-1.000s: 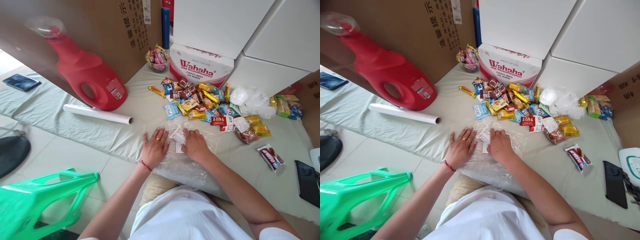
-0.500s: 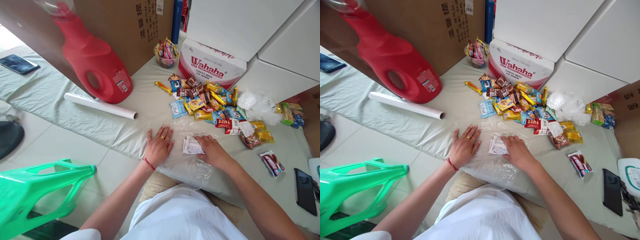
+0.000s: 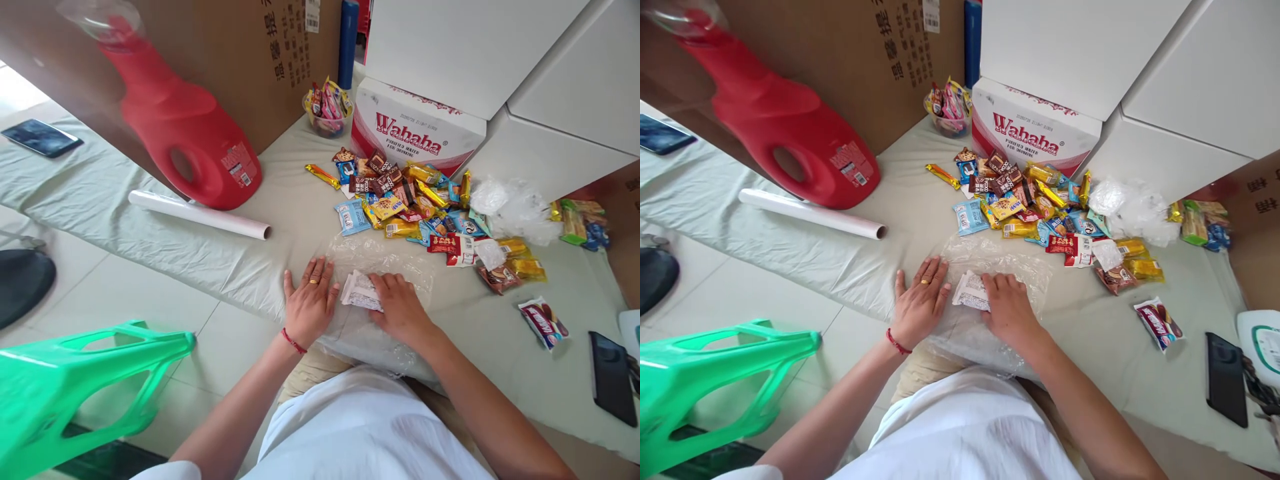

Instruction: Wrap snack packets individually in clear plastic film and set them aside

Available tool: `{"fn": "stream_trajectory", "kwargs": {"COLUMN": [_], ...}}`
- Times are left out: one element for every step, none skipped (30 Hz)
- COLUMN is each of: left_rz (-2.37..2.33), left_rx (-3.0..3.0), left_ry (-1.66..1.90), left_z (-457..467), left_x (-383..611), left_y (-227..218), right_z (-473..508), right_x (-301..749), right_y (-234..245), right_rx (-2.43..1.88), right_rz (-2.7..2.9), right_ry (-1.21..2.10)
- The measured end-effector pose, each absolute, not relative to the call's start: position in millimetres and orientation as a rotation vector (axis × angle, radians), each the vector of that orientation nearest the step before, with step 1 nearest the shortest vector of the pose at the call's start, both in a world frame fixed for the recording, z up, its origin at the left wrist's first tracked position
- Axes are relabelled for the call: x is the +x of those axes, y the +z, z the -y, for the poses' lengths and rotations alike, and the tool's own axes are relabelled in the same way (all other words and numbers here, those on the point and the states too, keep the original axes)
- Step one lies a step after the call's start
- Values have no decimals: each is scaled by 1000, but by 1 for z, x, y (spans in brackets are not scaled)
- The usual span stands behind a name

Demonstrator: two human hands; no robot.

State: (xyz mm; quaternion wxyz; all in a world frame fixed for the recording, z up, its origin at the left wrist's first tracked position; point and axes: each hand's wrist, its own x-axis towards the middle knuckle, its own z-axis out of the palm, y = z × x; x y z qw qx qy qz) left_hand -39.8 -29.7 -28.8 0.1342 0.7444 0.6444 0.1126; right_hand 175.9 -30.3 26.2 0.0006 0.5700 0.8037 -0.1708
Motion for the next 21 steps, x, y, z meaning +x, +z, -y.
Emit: {"fn": "stream_trajectory", "kwargs": {"left_rz": [-1872, -1877, -1884, -1892, -1903, -1917, -1935, -1952, -1965, -1976, -1983, -1988, -1990, -1991, -1991, -1990, -1988, -1986, -1988, -1990, -1984], "left_rx": [2147, 2141, 2137, 2134, 2129, 2123, 2117, 2112, 2111, 2113, 2119, 2126, 2134, 2139, 2141, 2138, 2130, 2121, 2117, 2125, 2153], "left_ry": [317, 309, 301, 291, 282, 275, 270, 268, 269, 272, 276, 282, 287, 290, 294, 302, 319, 353, 408, 484, 580], "left_z": [31, 32, 33, 35, 37, 39, 41, 43, 45, 46, 46, 47, 47, 47, 46, 46, 46, 47, 48, 50, 53], "left_x": [-42, -45, -48, -51, -54, -57, -59, -61, -63, -64, -65, -65, -65, -65, -65, -64, -65, -66, -69, -73, -80], "left_y": [-28, -26, -25, -25, -24, -23, -23, -23, -23, -23, -24, -25, -26, -27, -29, -31, -32, -33, -33, -33, -32], "right_z": [29, 28, 27, 25, 24, 24, 24, 24, 25, 26, 27, 28, 29, 29, 30, 30, 30, 31, 33, 38, 44], "right_x": [173, 173, 174, 176, 178, 179, 179, 177, 175, 171, 167, 162, 157, 153, 149, 148, 148, 150, 155, 162, 170], "right_y": [21, 17, 14, 14, 14, 15, 17, 18, 19, 19, 18, 17, 15, 13, 11, 11, 11, 13, 16, 19, 23], "right_rx": [1761, 1739, 1726, 1722, 1726, 1742, 1762, 1781, 1798, 1808, 1809, 1805, 1799, 1794, 1794, 1799, 1803, 1806, 1809, 1812, 1818], "right_rz": [-2513, -2509, -2508, -2507, -2504, -2499, -2497, -2501, -2508, -2521, -2534, -2543, -2547, -2543, -2536, -2530, -2537, -2568, -2628, -2717, -2830], "right_ry": [-518, -517, -525, -536, -549, -562, -573, -582, -586, -583, -570, -547, -525, -508, -500, -503, -520, -545, -570, -588, -594]}}
